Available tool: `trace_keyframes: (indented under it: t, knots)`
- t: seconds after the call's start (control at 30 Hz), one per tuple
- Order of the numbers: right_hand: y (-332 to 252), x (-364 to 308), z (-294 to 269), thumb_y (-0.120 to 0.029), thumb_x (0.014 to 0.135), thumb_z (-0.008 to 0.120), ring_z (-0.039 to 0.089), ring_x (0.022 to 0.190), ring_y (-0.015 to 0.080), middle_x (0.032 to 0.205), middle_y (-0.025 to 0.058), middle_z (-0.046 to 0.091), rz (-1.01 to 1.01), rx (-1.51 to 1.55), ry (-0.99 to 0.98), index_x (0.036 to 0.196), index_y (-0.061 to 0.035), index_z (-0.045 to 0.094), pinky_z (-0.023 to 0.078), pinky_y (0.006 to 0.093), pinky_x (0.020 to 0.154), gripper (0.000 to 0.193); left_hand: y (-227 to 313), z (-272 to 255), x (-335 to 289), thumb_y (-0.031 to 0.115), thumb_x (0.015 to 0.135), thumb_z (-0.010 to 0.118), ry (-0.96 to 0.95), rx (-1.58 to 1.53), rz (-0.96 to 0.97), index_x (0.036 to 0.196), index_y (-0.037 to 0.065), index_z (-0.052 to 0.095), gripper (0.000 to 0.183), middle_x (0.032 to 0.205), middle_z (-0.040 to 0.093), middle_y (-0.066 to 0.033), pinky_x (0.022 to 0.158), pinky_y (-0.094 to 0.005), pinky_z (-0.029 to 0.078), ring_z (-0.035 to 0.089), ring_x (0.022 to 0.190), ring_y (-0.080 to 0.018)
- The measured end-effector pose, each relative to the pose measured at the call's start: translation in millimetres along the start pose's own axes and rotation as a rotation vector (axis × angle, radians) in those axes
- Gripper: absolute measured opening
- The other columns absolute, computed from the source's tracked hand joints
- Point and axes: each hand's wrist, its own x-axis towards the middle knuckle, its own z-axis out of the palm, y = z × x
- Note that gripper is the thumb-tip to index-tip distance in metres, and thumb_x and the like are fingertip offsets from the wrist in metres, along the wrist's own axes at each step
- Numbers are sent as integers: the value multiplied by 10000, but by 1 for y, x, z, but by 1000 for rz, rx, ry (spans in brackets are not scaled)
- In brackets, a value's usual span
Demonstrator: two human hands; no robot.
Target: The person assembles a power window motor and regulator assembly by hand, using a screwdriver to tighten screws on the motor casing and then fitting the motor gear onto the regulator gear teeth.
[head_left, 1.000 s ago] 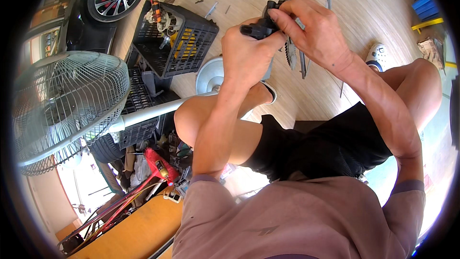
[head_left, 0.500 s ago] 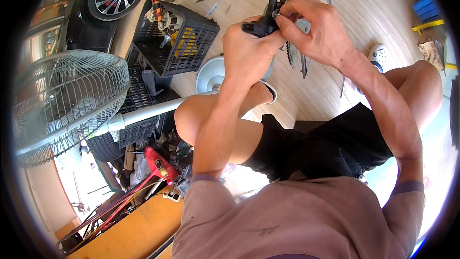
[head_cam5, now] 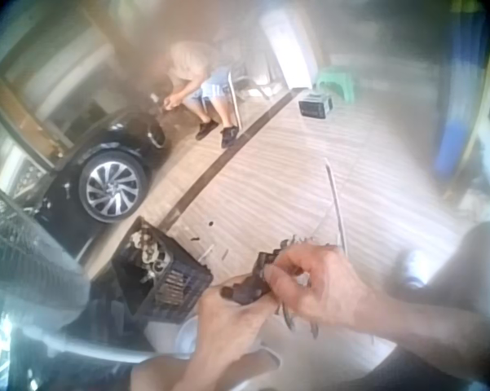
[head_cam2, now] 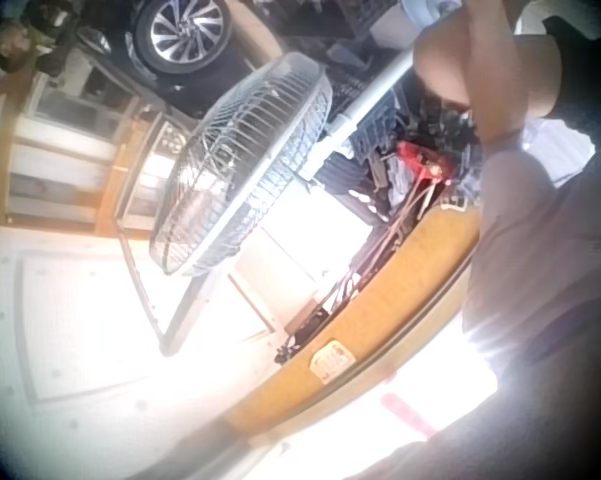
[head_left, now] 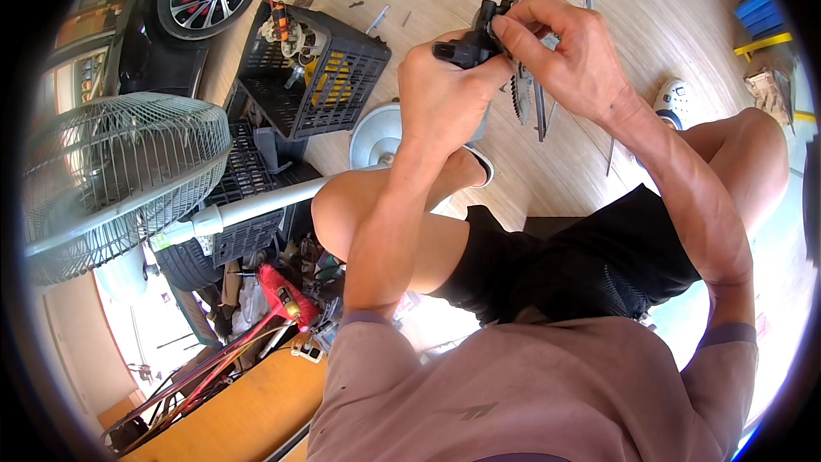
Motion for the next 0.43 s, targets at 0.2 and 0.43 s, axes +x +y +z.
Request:
trace_keyframes:
  t: [0.2, 0.43]
  knots:
    - [1, -1, 2, -266, 883, 678, 698, 727, 271, 775, 176, 689, 69, 159, -6, 937, -11, 698, 553, 360, 679, 262, -3, 2, 1, 204, 762, 726, 12, -5, 19, 697, -9, 617, 249, 533, 535, -20, 506, -302, 396, 468, 517, -95]
    - [3, 0, 1, -262, 881, 685, 701, 725, 239, 781, 150, 702, 30, 112, -8, 951, -2, 695, 556, 351, 688, 270, 0, 1, 0, 189, 761, 723, 12, 4, -2, 698, -11, 616, 236, 534, 538, -23, 506, -306, 398, 462, 516, -100]
